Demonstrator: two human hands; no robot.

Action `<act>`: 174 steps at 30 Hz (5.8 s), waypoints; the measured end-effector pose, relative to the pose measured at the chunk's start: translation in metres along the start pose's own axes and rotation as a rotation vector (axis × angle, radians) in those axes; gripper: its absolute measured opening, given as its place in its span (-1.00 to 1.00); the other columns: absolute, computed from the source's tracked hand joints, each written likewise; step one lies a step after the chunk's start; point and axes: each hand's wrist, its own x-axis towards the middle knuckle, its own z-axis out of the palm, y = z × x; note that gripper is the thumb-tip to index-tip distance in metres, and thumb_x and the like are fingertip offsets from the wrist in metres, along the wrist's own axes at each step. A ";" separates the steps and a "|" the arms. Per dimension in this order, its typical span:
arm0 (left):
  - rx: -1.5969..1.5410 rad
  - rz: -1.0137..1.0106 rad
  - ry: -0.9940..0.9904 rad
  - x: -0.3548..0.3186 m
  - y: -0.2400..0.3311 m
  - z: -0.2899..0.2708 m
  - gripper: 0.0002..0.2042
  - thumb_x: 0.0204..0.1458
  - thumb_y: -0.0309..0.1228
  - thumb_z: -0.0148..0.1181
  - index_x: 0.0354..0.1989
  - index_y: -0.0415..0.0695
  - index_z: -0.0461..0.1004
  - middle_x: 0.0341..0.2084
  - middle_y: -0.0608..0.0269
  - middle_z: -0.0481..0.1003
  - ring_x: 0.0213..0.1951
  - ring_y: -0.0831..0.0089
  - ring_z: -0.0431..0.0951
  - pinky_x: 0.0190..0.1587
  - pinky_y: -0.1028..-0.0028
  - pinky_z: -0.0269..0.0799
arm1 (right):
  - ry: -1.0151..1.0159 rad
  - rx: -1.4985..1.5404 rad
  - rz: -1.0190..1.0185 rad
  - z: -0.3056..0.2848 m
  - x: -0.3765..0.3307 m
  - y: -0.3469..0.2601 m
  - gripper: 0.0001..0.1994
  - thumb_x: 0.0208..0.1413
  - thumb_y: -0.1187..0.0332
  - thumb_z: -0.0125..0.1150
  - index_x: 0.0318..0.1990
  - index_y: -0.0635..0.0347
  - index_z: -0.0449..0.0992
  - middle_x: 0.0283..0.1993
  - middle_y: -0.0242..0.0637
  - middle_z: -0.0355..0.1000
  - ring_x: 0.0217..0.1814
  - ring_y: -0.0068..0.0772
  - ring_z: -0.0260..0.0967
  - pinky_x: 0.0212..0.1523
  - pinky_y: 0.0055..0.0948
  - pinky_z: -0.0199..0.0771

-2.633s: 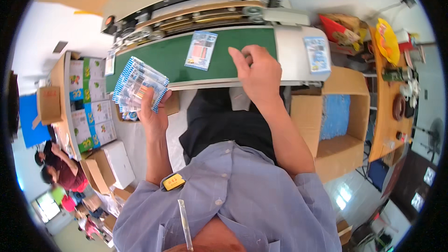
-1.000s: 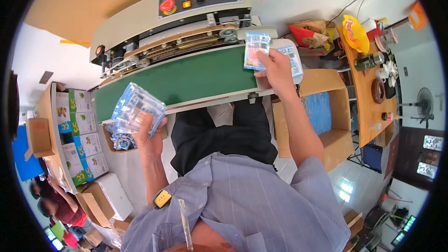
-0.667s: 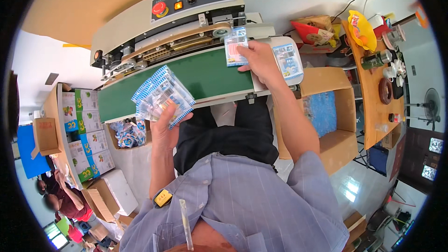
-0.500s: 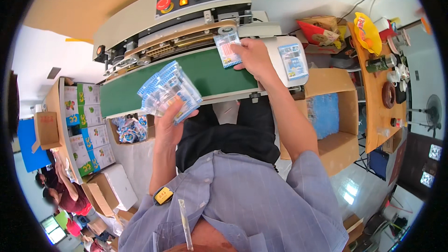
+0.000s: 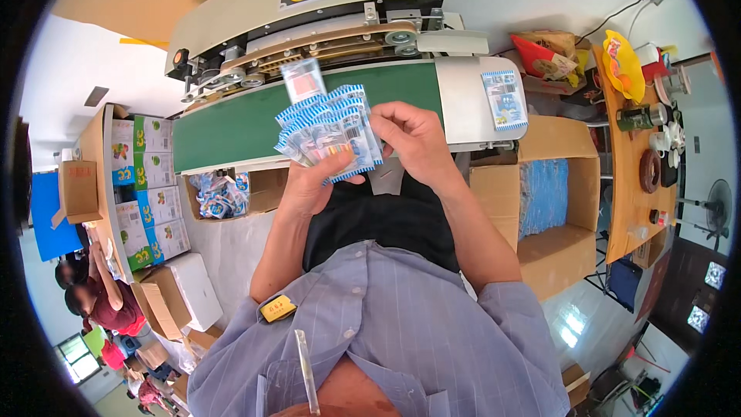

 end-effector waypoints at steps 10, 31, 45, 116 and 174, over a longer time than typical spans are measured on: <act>-0.010 -0.005 0.064 0.019 -0.008 0.026 -0.62 0.02 -0.54 0.26 0.05 -0.17 0.40 -0.16 0.21 0.55 -0.23 0.44 0.61 -0.44 0.49 0.64 | 0.277 0.096 -0.102 -0.009 -0.011 0.013 -0.81 0.29 0.35 0.09 -0.10 0.30 0.47 -0.25 -0.35 0.52 -0.35 -0.66 0.46 -0.41 -0.62 0.51; -0.168 -0.009 0.088 0.035 0.000 0.025 -0.65 0.05 -0.52 0.23 0.04 -0.24 0.40 -0.11 0.11 0.53 -0.17 0.30 0.62 -0.35 0.34 0.69 | 0.288 -0.244 0.263 -0.072 0.051 -0.026 -0.75 0.21 0.25 0.15 -0.11 0.24 0.56 -0.24 -0.37 0.55 -0.26 -0.58 0.49 -0.44 -0.54 0.53; -0.008 -0.034 0.112 0.047 0.004 0.019 -0.63 0.00 -0.52 0.30 0.02 -0.17 0.43 -0.17 0.19 0.57 -0.21 0.39 0.63 -0.38 0.40 0.67 | 0.312 -0.353 -0.039 -0.032 0.032 -0.022 -0.74 0.23 0.21 0.17 -0.21 0.27 0.57 -0.36 -0.35 0.52 -0.36 -0.58 0.45 -0.46 -0.60 0.43; 0.017 0.008 0.162 0.067 -0.009 0.044 -0.73 -0.01 -0.42 0.36 -0.12 -0.19 0.54 -0.30 0.24 0.60 -0.31 0.50 0.62 -0.49 0.51 0.62 | 0.338 -0.071 0.115 -0.030 0.030 -0.006 -0.65 0.23 0.21 0.18 0.00 0.31 0.44 -0.14 -0.26 0.49 -0.14 -0.52 0.48 -0.19 -0.46 0.56; 0.072 -0.038 0.063 0.065 -0.014 0.027 -0.72 0.19 -0.40 0.14 0.01 -0.28 0.44 -0.14 0.10 0.55 -0.16 0.28 0.63 -0.26 0.42 0.66 | 0.466 -0.001 0.082 -0.075 0.035 -0.008 -0.80 0.27 0.27 0.12 -0.15 0.24 0.47 -0.29 -0.35 0.51 -0.32 -0.59 0.50 -0.46 -0.58 0.61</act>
